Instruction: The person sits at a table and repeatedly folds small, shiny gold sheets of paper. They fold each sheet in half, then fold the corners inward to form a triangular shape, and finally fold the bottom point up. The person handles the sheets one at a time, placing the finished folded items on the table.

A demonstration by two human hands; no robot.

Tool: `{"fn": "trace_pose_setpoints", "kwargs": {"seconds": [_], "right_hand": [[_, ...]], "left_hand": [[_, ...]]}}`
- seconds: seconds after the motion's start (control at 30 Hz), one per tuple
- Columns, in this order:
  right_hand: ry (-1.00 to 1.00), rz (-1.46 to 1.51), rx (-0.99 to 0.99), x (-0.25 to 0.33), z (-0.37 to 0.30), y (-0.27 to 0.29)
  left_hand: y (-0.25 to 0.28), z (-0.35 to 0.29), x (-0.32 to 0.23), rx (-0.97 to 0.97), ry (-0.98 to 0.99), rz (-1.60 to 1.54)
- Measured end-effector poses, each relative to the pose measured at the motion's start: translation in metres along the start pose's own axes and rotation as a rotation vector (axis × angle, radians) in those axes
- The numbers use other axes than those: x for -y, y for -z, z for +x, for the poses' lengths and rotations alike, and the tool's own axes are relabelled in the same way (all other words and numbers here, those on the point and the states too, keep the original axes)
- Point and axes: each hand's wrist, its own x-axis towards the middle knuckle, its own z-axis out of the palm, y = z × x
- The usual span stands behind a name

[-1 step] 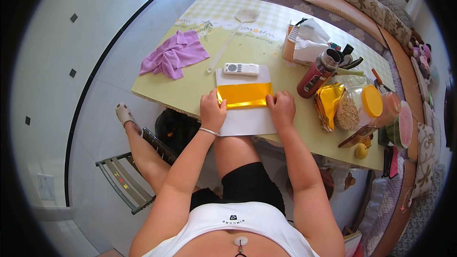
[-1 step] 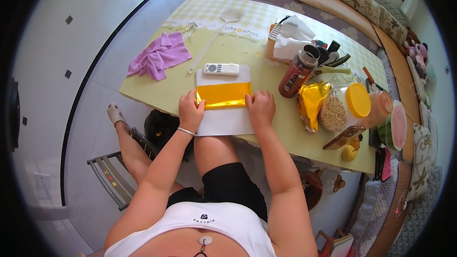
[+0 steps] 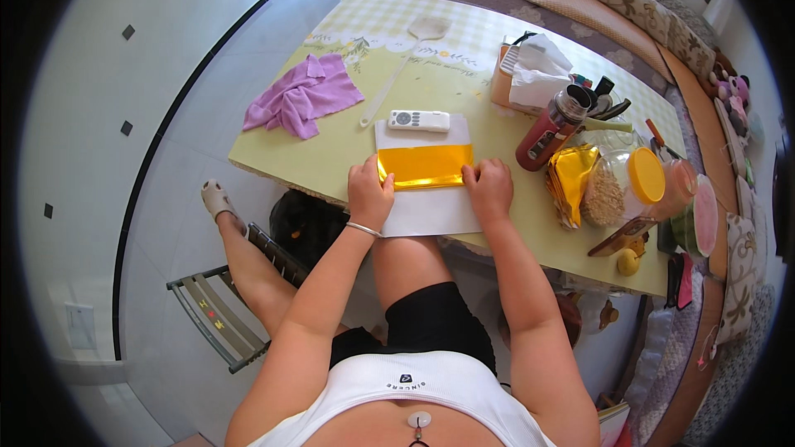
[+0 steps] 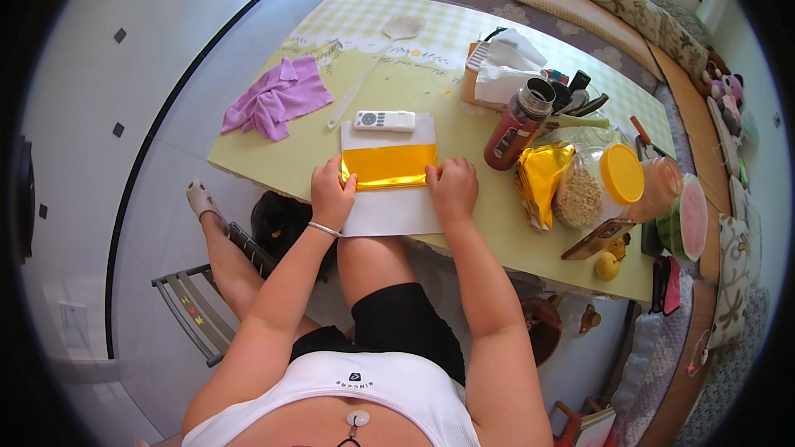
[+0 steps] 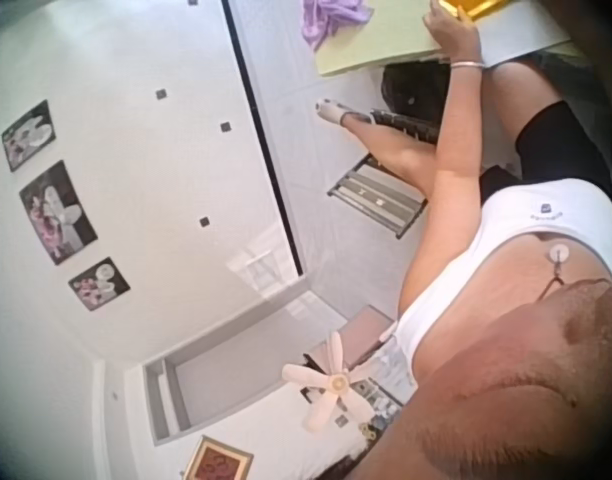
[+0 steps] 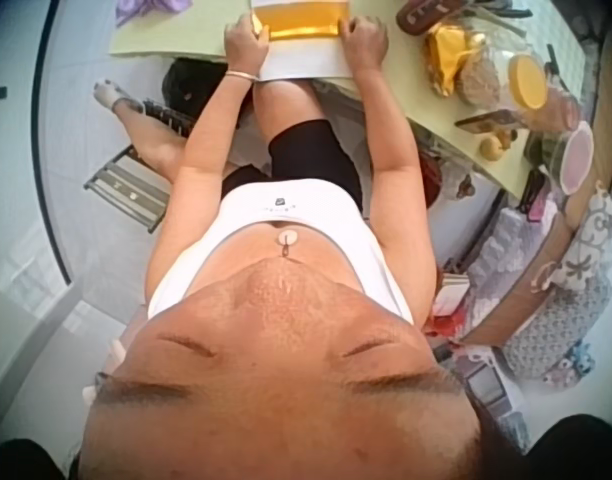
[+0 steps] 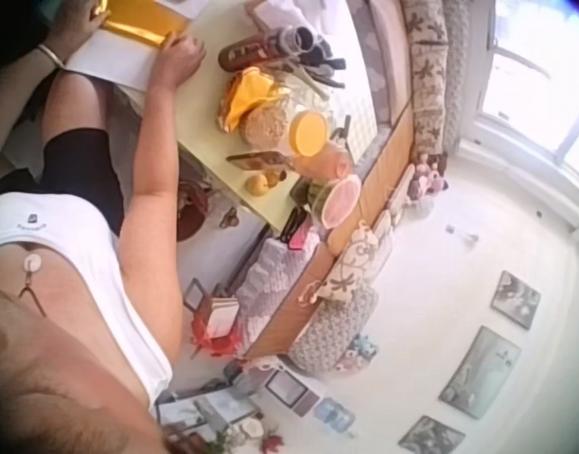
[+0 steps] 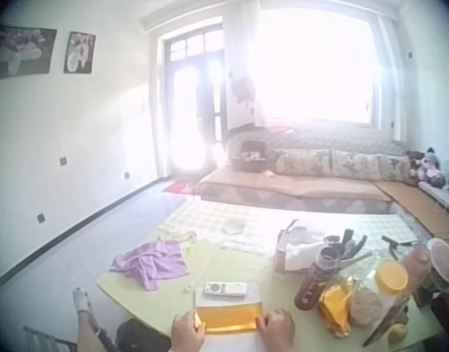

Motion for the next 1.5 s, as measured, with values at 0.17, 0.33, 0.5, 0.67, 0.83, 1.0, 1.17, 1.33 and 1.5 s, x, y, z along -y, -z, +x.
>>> {"fn": "trace_pose_setpoints", "kwargs": {"seconds": [0.17,0.33,0.5,0.67,0.83,1.0,1.17,1.33,1.5], "right_hand": [[-0.065,-0.034,0.05,0.002,0.003,0.003],[0.127,-0.169,0.01,0.009,0.013,0.006],[0.595,-0.127,0.334,0.023,-0.02,-0.017],[0.484,-0.076,0.483,0.02,-0.039,0.02],[0.313,-0.129,0.46,-0.015,-0.025,0.031],[0.071,0.492,0.212,-0.005,0.0,0.02],[-0.281,0.742,0.358,-0.003,0.015,-0.003],[-0.462,1.017,0.37,-0.006,0.018,-0.006],[-0.589,1.246,0.43,-0.007,0.024,0.013]], "left_hand": [[0.02,0.018,-0.018,-0.01,-0.521,0.2],[0.005,0.024,0.001,0.373,-0.697,0.184],[0.014,0.017,-0.008,0.537,-0.635,0.191],[0.045,-0.006,0.018,0.804,-0.374,0.317],[0.058,0.011,0.038,0.616,-0.29,0.202],[0.018,0.058,0.032,0.337,-0.209,0.098],[0.009,0.092,0.021,0.582,0.075,0.181],[0.011,0.073,0.036,0.414,0.101,-0.198],[0.037,0.049,-0.001,0.417,0.625,-0.746]]}}
